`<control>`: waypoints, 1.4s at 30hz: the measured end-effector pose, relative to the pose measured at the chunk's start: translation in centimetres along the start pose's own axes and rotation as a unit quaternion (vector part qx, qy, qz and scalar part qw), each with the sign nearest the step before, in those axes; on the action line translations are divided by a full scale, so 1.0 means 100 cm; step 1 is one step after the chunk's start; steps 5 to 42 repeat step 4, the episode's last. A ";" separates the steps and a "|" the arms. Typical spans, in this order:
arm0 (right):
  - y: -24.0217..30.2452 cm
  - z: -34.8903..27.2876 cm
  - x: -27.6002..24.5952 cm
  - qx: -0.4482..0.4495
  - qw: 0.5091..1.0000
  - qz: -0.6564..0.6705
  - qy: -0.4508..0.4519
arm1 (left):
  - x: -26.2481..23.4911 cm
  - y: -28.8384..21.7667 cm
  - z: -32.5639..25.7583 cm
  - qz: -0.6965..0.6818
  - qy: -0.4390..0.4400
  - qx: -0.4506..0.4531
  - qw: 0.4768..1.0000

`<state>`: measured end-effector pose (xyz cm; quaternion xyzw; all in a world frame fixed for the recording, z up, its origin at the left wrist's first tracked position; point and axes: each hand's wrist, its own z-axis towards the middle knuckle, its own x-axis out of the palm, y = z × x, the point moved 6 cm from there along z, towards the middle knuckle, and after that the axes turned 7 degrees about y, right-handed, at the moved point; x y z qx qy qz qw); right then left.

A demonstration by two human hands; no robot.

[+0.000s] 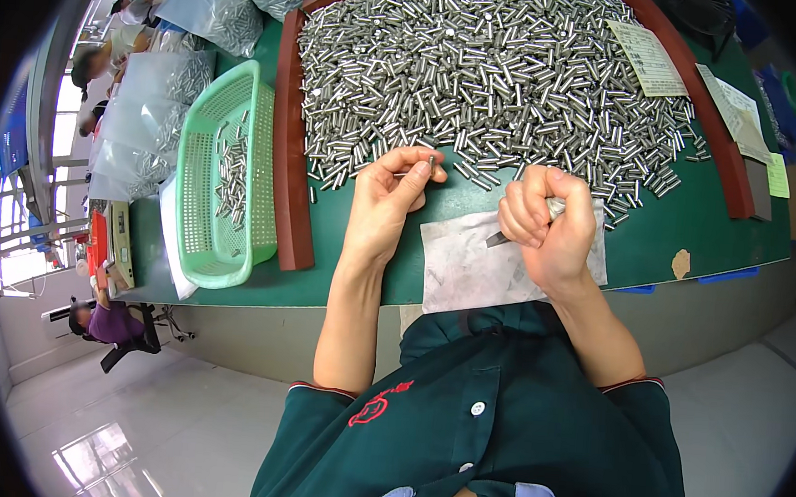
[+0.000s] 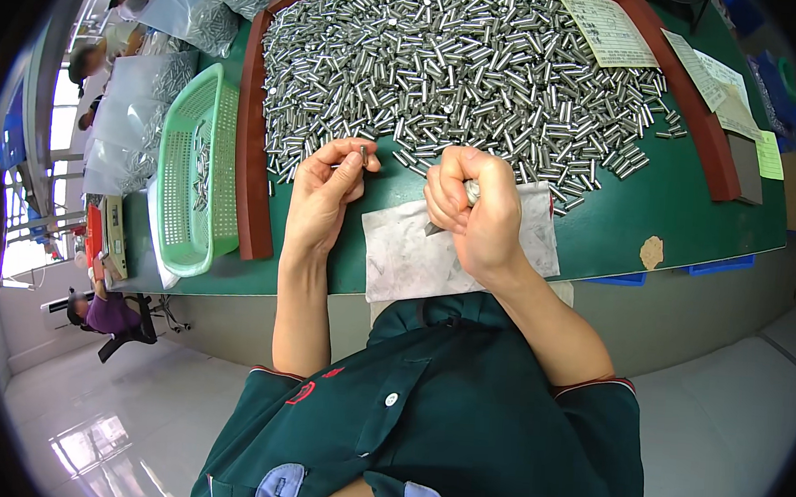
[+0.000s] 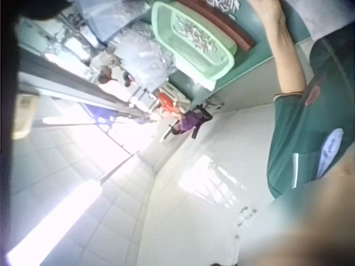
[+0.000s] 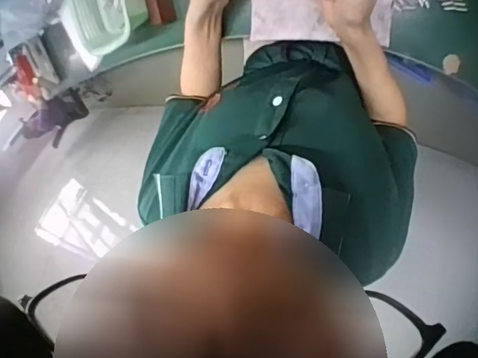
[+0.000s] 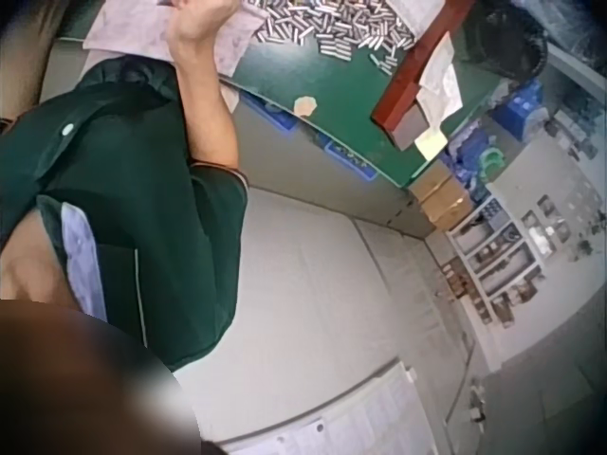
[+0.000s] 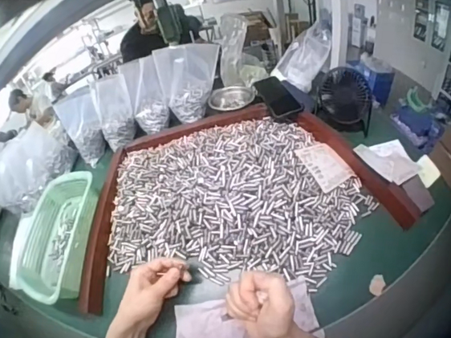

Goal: The recorder picks up small metal pins from a large pile and inspects them using a handheld manual tool on a manufacturing workbench.

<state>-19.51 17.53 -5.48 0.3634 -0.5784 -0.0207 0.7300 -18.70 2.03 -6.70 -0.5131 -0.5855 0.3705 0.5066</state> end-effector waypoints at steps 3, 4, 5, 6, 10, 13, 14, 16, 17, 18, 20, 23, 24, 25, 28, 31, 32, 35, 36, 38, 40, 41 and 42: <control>0.000 0.000 -0.001 0.001 1.000 -0.002 -0.002 | 0.000 0.003 0.002 -0.067 0.026 -0.003 0.997; 0.000 0.000 -0.001 0.000 1.000 -0.002 -0.002 | 0.000 0.003 0.003 -0.122 0.042 -0.002 0.992; 0.000 0.000 -0.001 0.000 1.000 -0.002 -0.002 | 0.000 0.003 0.003 -0.122 0.042 -0.002 0.992; 0.000 0.000 -0.001 0.000 1.000 -0.002 -0.002 | 0.000 0.003 0.003 -0.122 0.042 -0.002 0.992; 0.000 0.000 -0.001 0.000 1.000 -0.002 -0.002 | 0.000 0.003 0.003 -0.122 0.042 -0.002 0.992; 0.000 0.000 -0.001 0.000 1.000 -0.002 -0.002 | 0.000 0.003 0.003 -0.122 0.042 -0.002 0.992; 0.000 0.000 -0.001 0.000 1.000 -0.002 -0.002 | 0.000 0.003 0.003 -0.122 0.042 -0.002 0.992; 0.000 0.000 -0.001 0.000 1.000 -0.002 -0.002 | 0.000 0.003 0.003 -0.122 0.042 -0.002 0.992; 0.000 0.000 -0.001 0.000 1.000 -0.002 -0.002 | 0.000 0.003 0.003 -0.122 0.042 -0.002 0.992; 0.000 0.000 -0.001 0.000 1.000 -0.002 -0.002 | 0.000 0.003 0.003 -0.122 0.042 -0.002 0.992; 0.000 0.000 -0.001 0.000 1.000 -0.002 -0.002 | 0.000 0.003 0.003 -0.122 0.042 -0.002 0.992; 0.000 0.000 -0.001 0.000 1.000 -0.002 -0.002 | 0.000 0.003 0.003 -0.122 0.042 -0.002 0.992; 0.000 0.000 -0.001 0.000 1.000 -0.002 -0.002 | 0.000 0.003 0.003 -0.122 0.042 -0.002 0.992; 0.000 0.000 -0.001 0.000 1.000 -0.002 -0.002 | 0.000 0.003 0.003 -0.122 0.042 -0.002 0.992; 0.000 0.000 -0.001 0.000 1.000 -0.002 -0.002 | 0.000 0.003 0.003 -0.122 0.042 -0.002 0.992; 0.000 0.000 -0.001 0.000 1.000 -0.002 -0.002 | 0.000 0.003 0.003 -0.122 0.042 -0.002 0.992; 0.000 0.000 -0.001 0.000 1.000 -0.002 -0.002 | 0.000 0.003 0.003 -0.122 0.042 -0.002 0.992; 0.000 0.000 -0.001 0.000 1.000 -0.002 -0.002 | 0.000 0.003 0.003 -0.122 0.042 -0.002 0.992; 0.000 0.000 -0.001 0.000 1.000 -0.002 -0.002 | 0.000 0.003 0.003 -0.122 0.042 -0.002 0.992; 0.000 0.000 -0.001 0.000 1.000 -0.002 -0.002 | 0.000 0.003 0.003 -0.122 0.042 -0.002 0.992; 0.000 0.000 -0.001 0.000 1.000 -0.002 -0.002 | 0.000 0.003 0.003 -0.122 0.042 -0.002 0.992; 0.000 0.000 -0.001 0.000 1.000 -0.002 -0.002 | 0.000 0.003 0.003 -0.122 0.042 -0.002 0.992; 0.000 0.000 -0.001 0.000 1.000 -0.002 -0.002 | 0.000 0.003 0.003 -0.122 0.042 -0.002 0.992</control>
